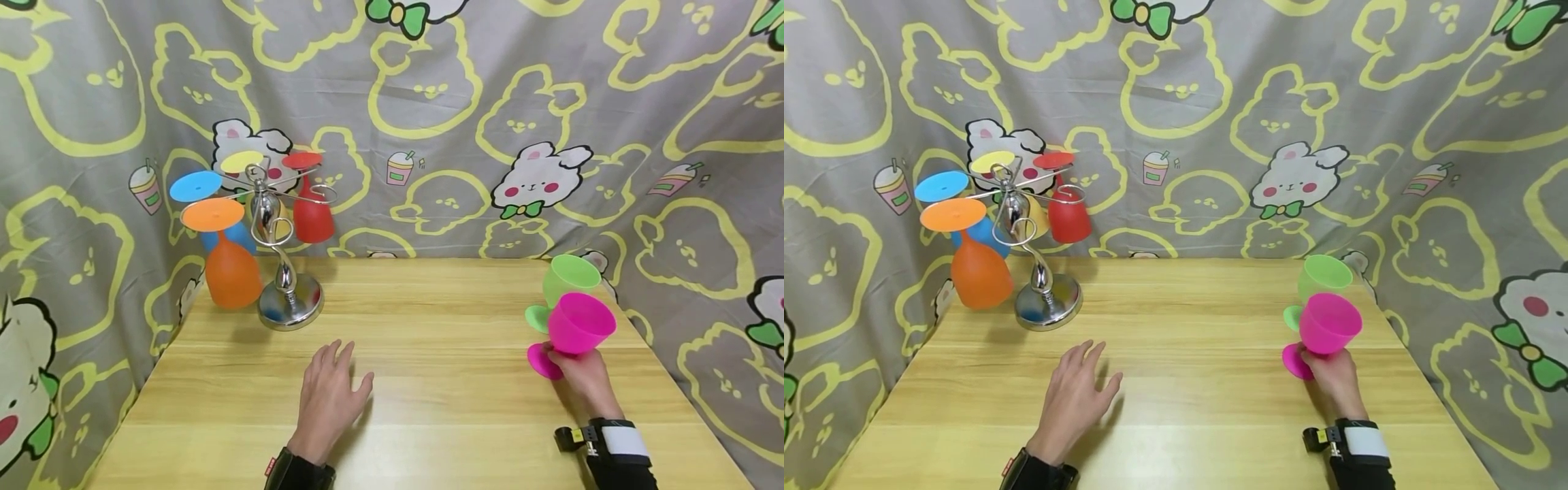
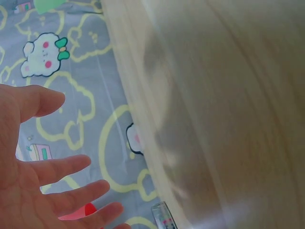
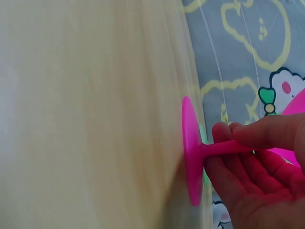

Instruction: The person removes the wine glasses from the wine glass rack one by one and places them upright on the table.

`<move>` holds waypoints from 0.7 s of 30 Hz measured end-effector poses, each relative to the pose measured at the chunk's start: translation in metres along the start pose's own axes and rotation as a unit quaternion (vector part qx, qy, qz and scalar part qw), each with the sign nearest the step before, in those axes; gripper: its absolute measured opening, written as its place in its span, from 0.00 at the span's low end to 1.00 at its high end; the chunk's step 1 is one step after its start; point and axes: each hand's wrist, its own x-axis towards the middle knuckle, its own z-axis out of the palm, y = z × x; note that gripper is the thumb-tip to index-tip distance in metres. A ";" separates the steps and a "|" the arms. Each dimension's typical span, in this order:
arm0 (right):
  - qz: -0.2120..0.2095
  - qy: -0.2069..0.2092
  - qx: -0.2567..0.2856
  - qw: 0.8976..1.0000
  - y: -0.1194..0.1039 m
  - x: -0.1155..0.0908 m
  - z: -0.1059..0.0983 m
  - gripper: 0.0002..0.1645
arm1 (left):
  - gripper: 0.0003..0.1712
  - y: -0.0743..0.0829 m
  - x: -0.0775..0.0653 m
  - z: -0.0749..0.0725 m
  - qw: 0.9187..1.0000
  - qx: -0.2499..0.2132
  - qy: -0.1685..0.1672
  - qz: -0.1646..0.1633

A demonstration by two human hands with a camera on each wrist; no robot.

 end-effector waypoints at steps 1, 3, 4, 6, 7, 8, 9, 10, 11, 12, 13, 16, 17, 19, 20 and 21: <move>-0.002 0.001 -0.007 1.000 0.001 0.002 -0.001 0.18 | 0.37 0.000 0.000 0.000 1.000 0.001 -0.001 -0.001; -0.006 0.006 -0.026 1.000 0.004 0.006 -0.003 0.18 | 0.37 0.000 0.000 0.000 1.000 0.001 -0.001 -0.003; -0.003 0.007 -0.028 1.000 0.005 0.007 -0.004 0.18 | 0.37 -0.001 0.000 0.000 1.000 0.001 -0.002 -0.004; 0.000 0.013 -0.033 0.999 0.008 0.011 -0.006 0.20 | 0.37 -0.001 0.000 -0.001 1.000 0.001 -0.002 -0.006; 0.008 0.012 -0.026 1.000 0.009 0.012 -0.007 0.20 | 0.37 -0.001 -0.001 -0.001 1.000 0.001 -0.002 -0.007; 0.017 0.012 -0.018 1.000 0.011 0.013 -0.008 0.21 | 0.37 -0.001 -0.001 -0.001 1.000 0.001 -0.003 -0.008; 0.027 0.010 -0.005 1.000 0.012 0.014 -0.009 0.22 | 0.37 -0.001 -0.001 -0.001 1.000 0.001 -0.004 -0.009; 0.034 0.010 0.003 0.999 0.013 0.015 -0.009 0.23 | 0.37 0.000 -0.001 -0.001 1.000 0.001 -0.005 -0.009; 0.040 0.012 0.010 0.999 0.013 0.016 -0.009 0.23 | 0.37 0.000 -0.001 -0.002 1.000 0.001 -0.005 -0.009; 0.052 0.011 0.026 0.998 0.013 0.017 -0.009 0.25 | 0.37 0.000 -0.001 -0.002 1.000 0.002 -0.006 -0.009; 0.056 0.013 0.030 0.998 0.014 0.017 -0.010 0.25 | 0.38 0.000 -0.002 -0.001 1.000 0.001 -0.005 -0.007; 0.062 0.019 0.033 0.997 0.014 0.018 -0.011 0.26 | 0.37 0.001 -0.002 -0.002 1.000 0.001 -0.004 -0.004; 0.064 0.022 0.038 0.997 0.014 0.018 -0.012 0.26 | 0.37 0.001 -0.002 -0.002 1.000 0.001 -0.003 -0.004; 0.060 0.025 0.036 0.997 0.015 0.018 -0.013 0.26 | 0.37 0.001 -0.002 -0.002 1.000 0.002 0.000 -0.003; 0.059 0.025 0.039 0.997 0.015 0.018 -0.013 0.26 | 0.37 0.002 -0.002 -0.002 1.000 0.001 0.001 -0.005; 0.055 0.026 0.040 0.997 0.016 0.018 -0.014 0.26 | 0.37 0.002 -0.002 -0.001 1.000 0.000 0.003 -0.005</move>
